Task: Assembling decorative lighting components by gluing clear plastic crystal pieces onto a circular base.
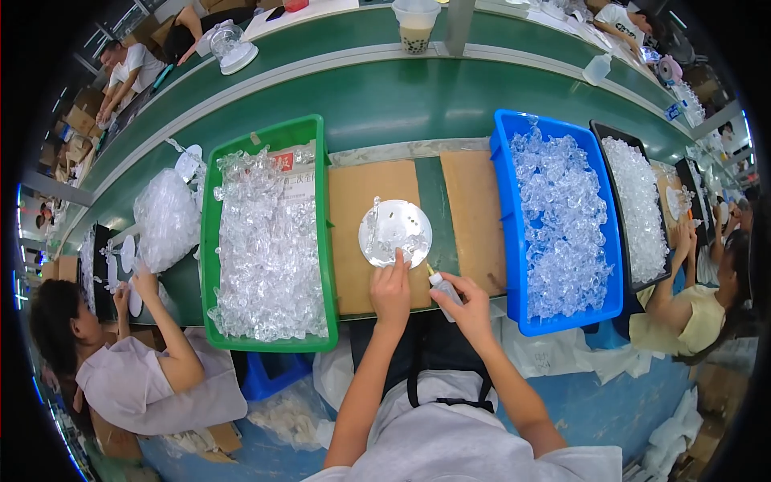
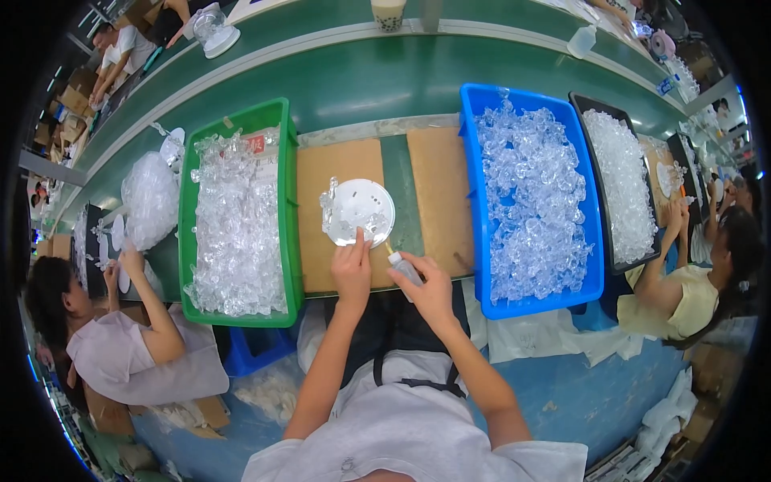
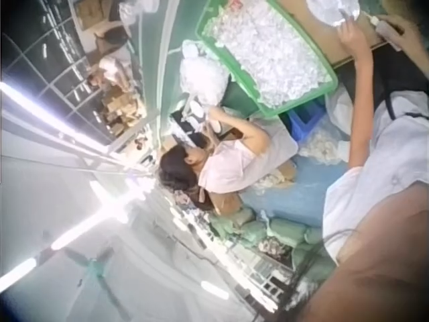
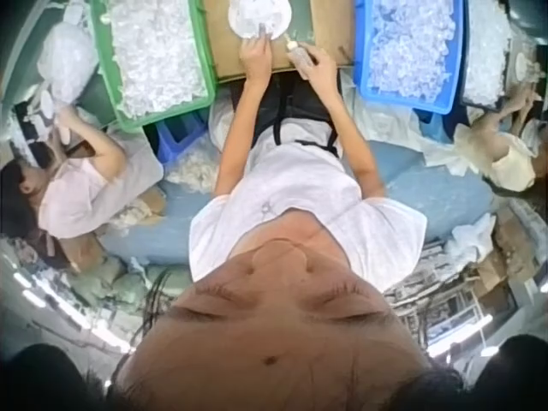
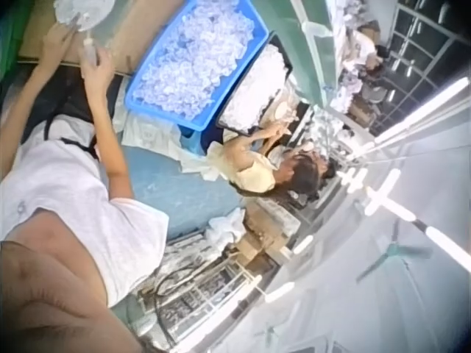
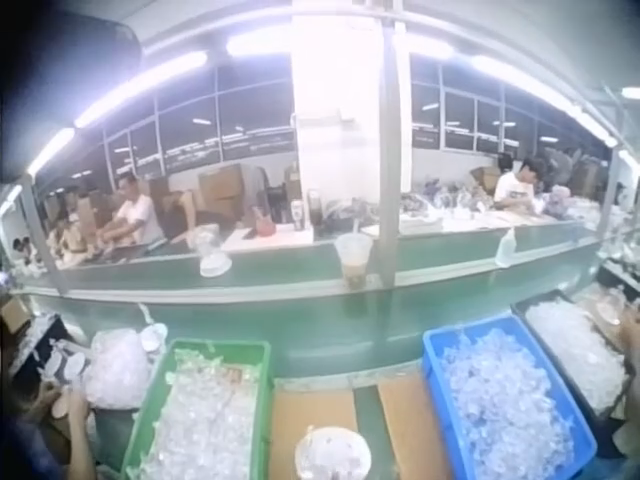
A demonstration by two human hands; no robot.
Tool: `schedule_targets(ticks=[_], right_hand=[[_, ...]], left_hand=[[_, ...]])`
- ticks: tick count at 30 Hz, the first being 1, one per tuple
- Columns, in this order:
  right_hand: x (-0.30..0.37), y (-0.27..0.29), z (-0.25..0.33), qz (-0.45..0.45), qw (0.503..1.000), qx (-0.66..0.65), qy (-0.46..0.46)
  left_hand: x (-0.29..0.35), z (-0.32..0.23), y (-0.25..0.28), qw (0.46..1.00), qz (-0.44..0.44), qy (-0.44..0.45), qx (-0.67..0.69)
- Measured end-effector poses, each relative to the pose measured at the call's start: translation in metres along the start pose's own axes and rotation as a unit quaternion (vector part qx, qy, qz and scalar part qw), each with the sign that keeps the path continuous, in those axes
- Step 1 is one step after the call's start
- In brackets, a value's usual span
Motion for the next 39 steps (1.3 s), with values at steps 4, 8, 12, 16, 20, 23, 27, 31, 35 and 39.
schedule_targets(ticks=[4, 8, 12, 16, 20, 23, 27, 31, 35, 39], right_hand=[[-0.005, -0.001, -0.012, -0.035, 0.997, -0.045, 0.050], [-0.002, -0.009, 0.011, -0.013, 0.997, 0.058, 0.056], [-0.004, -0.025, 0.024, -0.022, 0.985, 0.132, 0.109], [-0.010, -0.033, 0.031, -0.026, 0.978, 0.167, 0.119], [-0.013, -0.036, 0.031, -0.035, 0.972, 0.191, 0.132], [-0.013, -0.038, 0.033, -0.034, 0.971, 0.195, 0.137], [-0.012, -0.039, 0.034, -0.034, 0.971, 0.198, 0.131], [-0.012, -0.041, 0.032, -0.036, 0.972, 0.196, 0.127], [-0.012, -0.043, 0.035, -0.029, 0.974, 0.181, 0.136], [-0.011, -0.027, 0.042, -0.017, 0.981, 0.146, 0.130]], left_hand=[[0.002, -0.003, 0.001, 0.999, -0.006, 0.013, 0.042], [-0.001, 0.017, 0.029, 0.968, -0.050, 0.171, 0.176], [-0.016, 0.038, 0.016, 0.932, 0.013, 0.242, 0.269], [-0.022, 0.049, 0.010, 0.930, 0.070, 0.241, 0.268], [-0.021, 0.049, 0.011, 0.931, 0.078, 0.245, 0.260], [-0.022, 0.048, 0.013, 0.936, 0.071, 0.234, 0.253], [-0.022, 0.048, 0.014, 0.942, 0.063, 0.221, 0.245], [-0.025, 0.044, 0.015, 0.947, 0.056, 0.213, 0.234], [-0.025, 0.042, 0.014, 0.952, 0.062, 0.197, 0.226], [-0.021, 0.043, 0.015, 0.954, 0.051, 0.190, 0.227]])
Point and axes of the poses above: each hand's wrist, its own x-axis away from the middle knuckle, its own y-axis out of the back of the hand, z = x × y, the point moved 6 cm from there along -x, towards the middle knuckle, and after that the axes turned 5 degrees about -y, right-handed, at the moved point
